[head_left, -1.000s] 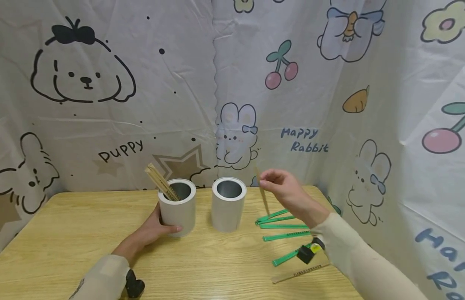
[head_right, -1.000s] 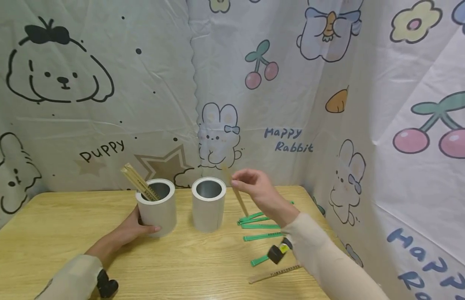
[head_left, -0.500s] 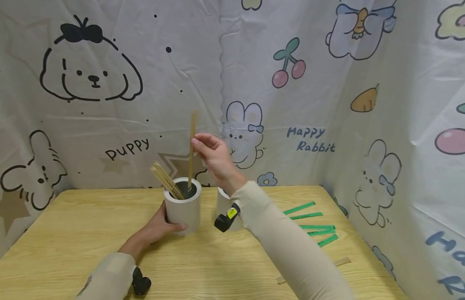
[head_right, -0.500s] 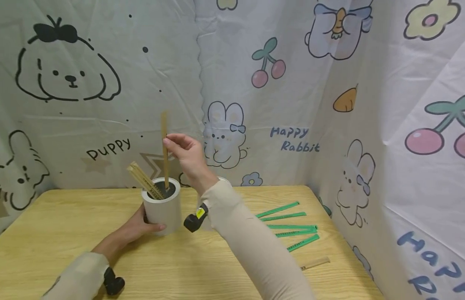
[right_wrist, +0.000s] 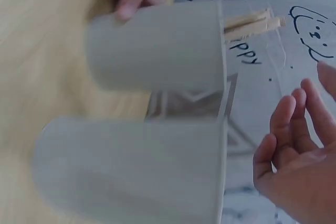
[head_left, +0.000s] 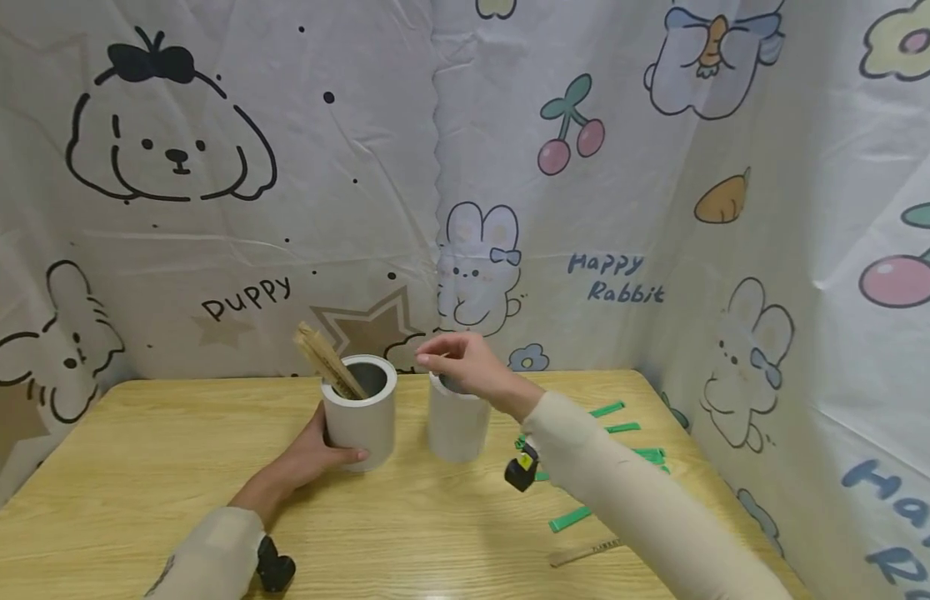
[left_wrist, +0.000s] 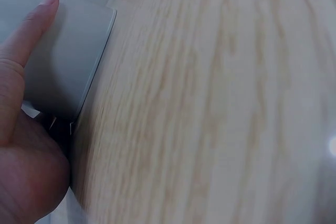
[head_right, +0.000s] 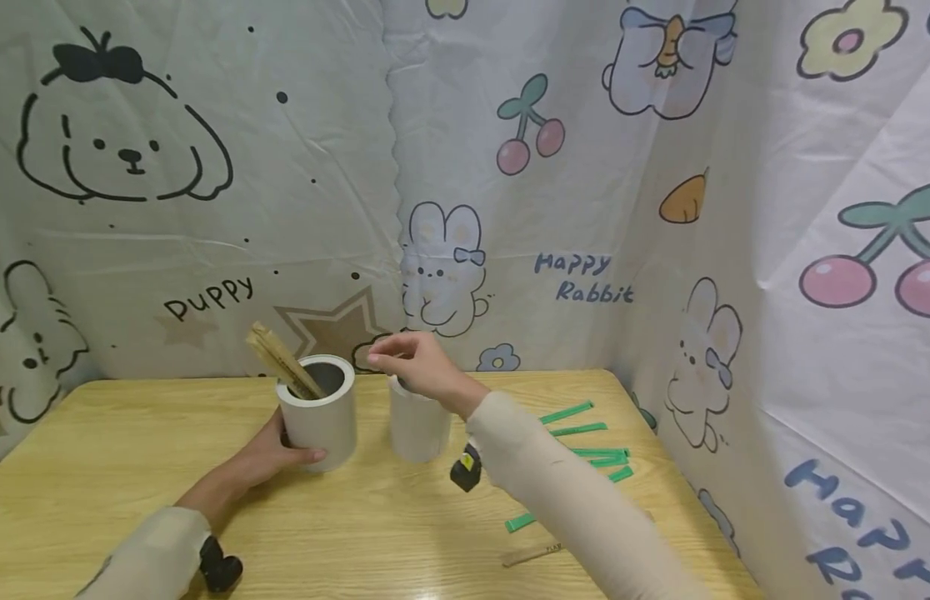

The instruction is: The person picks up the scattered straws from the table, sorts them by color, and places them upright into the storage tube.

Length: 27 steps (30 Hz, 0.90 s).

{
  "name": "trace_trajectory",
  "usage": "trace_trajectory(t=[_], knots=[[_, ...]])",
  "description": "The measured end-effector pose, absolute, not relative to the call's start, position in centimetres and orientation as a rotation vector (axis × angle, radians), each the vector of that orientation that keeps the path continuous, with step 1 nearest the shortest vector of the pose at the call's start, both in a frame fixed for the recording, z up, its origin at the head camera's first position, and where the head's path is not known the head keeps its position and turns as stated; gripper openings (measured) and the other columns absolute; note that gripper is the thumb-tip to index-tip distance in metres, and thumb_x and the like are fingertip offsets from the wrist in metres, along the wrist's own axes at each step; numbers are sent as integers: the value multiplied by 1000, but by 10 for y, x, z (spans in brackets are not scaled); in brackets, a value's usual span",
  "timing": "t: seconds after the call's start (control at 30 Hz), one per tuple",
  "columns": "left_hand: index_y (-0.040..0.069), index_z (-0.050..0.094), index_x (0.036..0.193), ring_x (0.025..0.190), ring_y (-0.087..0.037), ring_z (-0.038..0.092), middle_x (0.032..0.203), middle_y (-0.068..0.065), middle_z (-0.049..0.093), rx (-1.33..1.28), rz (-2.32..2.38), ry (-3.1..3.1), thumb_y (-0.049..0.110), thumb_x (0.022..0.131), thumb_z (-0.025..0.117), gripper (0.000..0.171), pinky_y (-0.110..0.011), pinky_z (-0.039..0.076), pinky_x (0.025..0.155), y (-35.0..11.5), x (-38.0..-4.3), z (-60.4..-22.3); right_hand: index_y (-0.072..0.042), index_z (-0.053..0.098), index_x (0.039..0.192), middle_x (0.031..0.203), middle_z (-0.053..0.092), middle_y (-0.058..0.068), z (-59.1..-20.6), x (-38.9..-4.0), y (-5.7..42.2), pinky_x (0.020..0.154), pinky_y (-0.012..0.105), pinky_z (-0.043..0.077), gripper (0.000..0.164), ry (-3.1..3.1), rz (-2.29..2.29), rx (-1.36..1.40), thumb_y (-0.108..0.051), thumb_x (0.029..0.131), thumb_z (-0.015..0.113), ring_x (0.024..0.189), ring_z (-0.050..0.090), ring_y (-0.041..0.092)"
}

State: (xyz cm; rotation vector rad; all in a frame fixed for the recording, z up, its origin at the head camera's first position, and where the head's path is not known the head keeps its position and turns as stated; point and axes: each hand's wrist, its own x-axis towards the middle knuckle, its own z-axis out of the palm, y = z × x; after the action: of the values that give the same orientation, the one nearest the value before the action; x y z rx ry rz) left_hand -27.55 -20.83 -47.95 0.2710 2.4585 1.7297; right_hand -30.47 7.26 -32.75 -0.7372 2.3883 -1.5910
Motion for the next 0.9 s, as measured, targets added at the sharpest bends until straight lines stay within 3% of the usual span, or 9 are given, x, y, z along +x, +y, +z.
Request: trace_trajectory(t=[0.23,0.4,0.53,0.67,0.77,0.9], knots=[[10,-5,162,150,-46,28,164,-24,21,264,1700,2460,25,83,84,120,-60,26,121,-210,-274,-479,4,66,124,122,65,22,-354,-277,158,93,36,54,32,2329,-1496,-757,-20,102,61,99,62,16],[10,-6,162,150,-46,26,164,-24,20,265,1716,2456,23,83,84,121,-60,25,122,-210,-273,-479,0,65,126,125,66,11,-383,-258,219,94,31,55,35,2335,-1423,-708,-25,103,61,104,64,10],[10,-5,162,150,-45,27,164,-24,21,268,1726,2452,22,83,84,120,-60,25,121,-210,-273,-479,6,63,127,120,67,6,-405,-245,260,90,28,56,35,2271,-1394,-703,-19,102,60,100,64,7],[10,-4,162,150,-45,27,163,-24,22,274,1732,2455,24,82,85,120,-60,25,121,-210,-275,-479,11,62,125,122,66,22,-417,-233,291,87,25,55,34,2218,-1331,-745,-13,100,62,105,65,10],[10,-4,162,151,-45,25,164,-24,21,269,1729,2458,25,82,85,120,-60,23,122,-210,-276,-480,9,66,121,124,66,28,-427,-228,311,89,23,52,30,2196,-1285,-780,-10,99,64,110,65,13],[10,-4,162,151,-45,24,164,-24,20,260,1707,2470,26,82,85,121,-61,23,122,-209,-275,-481,10,67,118,119,69,24,-443,-224,332,91,21,53,28,2130,-1314,-797,-7,96,66,107,67,11]])
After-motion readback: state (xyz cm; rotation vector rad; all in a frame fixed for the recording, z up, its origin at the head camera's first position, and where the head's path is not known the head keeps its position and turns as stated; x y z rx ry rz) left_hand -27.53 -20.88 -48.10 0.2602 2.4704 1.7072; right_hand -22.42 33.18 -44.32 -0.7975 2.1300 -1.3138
